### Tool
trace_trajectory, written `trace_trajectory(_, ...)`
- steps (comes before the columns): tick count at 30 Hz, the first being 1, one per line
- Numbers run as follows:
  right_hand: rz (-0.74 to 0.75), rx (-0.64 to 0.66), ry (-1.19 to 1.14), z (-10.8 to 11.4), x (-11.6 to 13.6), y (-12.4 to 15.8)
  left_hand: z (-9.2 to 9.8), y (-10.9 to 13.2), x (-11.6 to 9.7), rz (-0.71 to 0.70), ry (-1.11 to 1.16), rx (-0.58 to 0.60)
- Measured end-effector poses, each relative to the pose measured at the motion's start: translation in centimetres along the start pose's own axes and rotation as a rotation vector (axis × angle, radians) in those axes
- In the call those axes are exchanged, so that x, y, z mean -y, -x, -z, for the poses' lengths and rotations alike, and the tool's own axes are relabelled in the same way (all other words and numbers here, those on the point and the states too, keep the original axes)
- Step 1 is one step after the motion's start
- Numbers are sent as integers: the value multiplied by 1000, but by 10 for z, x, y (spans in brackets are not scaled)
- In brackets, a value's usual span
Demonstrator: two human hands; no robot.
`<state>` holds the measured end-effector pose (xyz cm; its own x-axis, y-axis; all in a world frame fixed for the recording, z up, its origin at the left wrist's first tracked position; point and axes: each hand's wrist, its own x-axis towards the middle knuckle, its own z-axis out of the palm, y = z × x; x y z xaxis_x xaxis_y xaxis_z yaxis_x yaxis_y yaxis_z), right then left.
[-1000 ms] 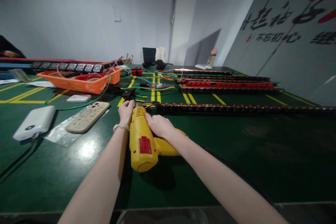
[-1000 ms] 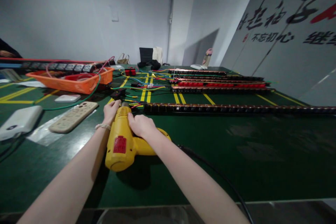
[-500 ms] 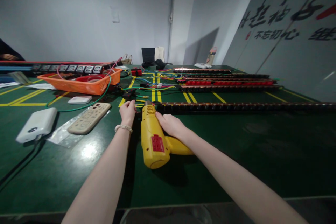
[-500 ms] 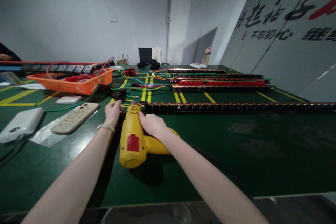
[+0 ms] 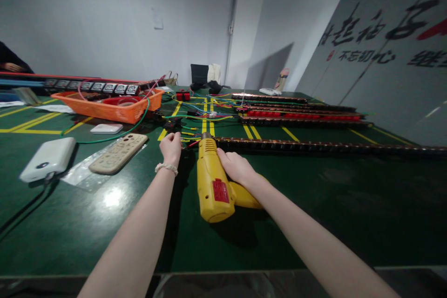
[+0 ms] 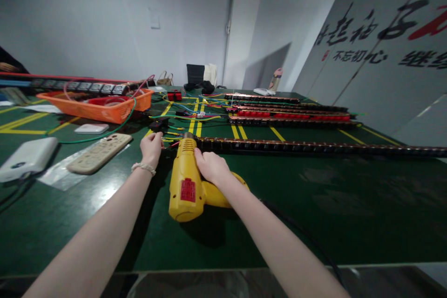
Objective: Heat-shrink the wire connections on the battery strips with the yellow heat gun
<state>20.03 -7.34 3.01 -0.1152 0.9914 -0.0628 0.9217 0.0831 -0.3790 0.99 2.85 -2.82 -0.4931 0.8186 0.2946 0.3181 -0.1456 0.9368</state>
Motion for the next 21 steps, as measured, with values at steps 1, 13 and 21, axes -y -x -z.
trace_trajectory(1, 1, -2, -1, 0, 0, 1, 0, 0, 1, 4, 3, -5)
trace_trajectory(13, 12, -6, 55, 2, 3, 3, 0, 1, -1, 18, -30, 7)
trace_trajectory(21, -28, -49, 34, 0, 4, 5, -1, -2, 4, -3, -55, 0)
